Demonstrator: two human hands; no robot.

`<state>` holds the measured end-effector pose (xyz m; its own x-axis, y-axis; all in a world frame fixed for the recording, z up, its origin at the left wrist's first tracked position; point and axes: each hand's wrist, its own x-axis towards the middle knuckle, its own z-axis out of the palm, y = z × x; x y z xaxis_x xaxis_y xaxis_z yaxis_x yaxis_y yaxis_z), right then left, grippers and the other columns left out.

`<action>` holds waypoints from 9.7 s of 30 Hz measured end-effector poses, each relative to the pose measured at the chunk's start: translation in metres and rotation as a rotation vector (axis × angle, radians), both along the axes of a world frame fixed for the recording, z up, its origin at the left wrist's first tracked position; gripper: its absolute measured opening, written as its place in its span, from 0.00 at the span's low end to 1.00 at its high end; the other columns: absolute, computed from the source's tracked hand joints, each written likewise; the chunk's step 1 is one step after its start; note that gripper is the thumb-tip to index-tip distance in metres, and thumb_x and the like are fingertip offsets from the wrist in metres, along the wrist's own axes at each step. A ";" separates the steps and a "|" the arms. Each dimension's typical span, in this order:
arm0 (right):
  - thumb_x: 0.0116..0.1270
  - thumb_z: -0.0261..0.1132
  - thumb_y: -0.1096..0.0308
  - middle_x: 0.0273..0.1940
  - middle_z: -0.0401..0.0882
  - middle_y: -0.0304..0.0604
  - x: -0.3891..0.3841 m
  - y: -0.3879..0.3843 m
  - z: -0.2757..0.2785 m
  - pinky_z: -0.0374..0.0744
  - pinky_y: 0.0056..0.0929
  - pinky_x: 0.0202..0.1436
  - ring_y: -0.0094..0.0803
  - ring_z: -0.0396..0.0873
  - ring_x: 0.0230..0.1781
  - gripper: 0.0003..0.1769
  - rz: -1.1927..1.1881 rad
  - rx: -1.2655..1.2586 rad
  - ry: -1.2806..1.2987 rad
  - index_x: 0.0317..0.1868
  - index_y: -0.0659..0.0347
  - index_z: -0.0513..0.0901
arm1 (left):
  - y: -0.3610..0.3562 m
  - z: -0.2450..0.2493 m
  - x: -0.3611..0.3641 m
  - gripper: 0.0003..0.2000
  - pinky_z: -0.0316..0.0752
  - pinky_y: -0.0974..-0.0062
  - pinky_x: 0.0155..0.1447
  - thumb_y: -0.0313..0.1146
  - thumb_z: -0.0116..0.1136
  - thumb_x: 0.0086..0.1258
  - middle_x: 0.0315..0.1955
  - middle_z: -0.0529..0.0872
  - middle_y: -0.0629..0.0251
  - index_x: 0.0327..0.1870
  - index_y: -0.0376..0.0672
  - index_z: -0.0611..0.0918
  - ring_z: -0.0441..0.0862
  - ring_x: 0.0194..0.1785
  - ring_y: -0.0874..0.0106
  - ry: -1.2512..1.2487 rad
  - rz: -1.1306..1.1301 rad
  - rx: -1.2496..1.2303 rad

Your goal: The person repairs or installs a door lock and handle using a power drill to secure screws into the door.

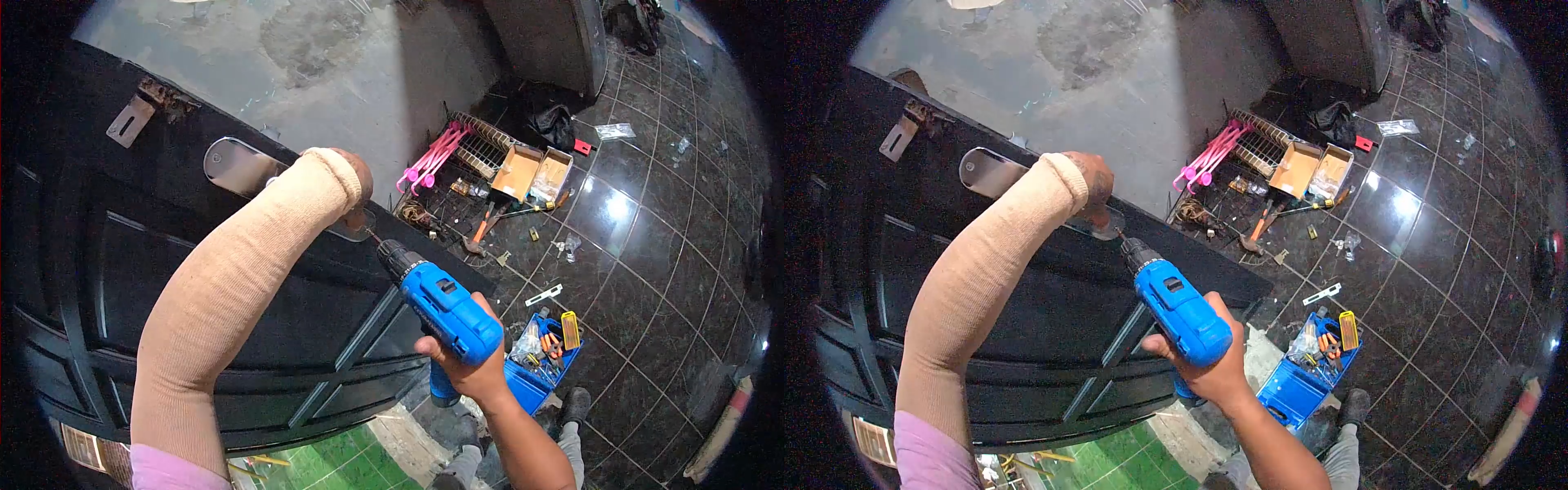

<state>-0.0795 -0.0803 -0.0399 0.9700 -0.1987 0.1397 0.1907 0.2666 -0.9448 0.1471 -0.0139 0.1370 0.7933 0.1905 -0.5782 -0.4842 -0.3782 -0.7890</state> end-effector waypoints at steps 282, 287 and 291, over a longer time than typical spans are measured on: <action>0.56 0.82 0.57 0.34 0.76 0.40 0.009 0.012 0.001 0.76 0.31 0.38 0.31 0.77 0.33 0.24 -0.031 -0.012 -0.063 0.41 0.63 0.81 | 0.018 0.018 0.038 0.33 0.80 0.58 0.54 0.57 0.75 0.50 0.49 0.89 0.59 0.55 0.46 0.87 0.87 0.51 0.59 0.086 0.212 0.052; 0.55 0.82 0.57 0.34 0.76 0.40 0.009 0.012 0.003 0.76 0.31 0.38 0.30 0.77 0.33 0.24 -0.027 0.009 -0.051 0.41 0.63 0.81 | 0.014 0.021 0.035 0.33 0.80 0.58 0.54 0.58 0.74 0.50 0.49 0.89 0.59 0.54 0.46 0.87 0.87 0.51 0.59 0.080 0.223 0.065; 0.55 0.82 0.56 0.34 0.76 0.40 0.010 0.012 0.000 0.76 0.30 0.37 0.30 0.77 0.33 0.25 -0.040 -0.033 -0.069 0.42 0.63 0.80 | 0.019 0.016 0.041 0.34 0.80 0.58 0.55 0.59 0.74 0.49 0.49 0.89 0.59 0.55 0.46 0.87 0.86 0.51 0.58 0.107 0.219 0.064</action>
<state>-0.0694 -0.0688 -0.0400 0.9493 -0.2310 0.2134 0.2658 0.2267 -0.9370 0.1878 0.0051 0.1534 0.6643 0.3899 -0.6377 -0.4784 -0.4338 -0.7636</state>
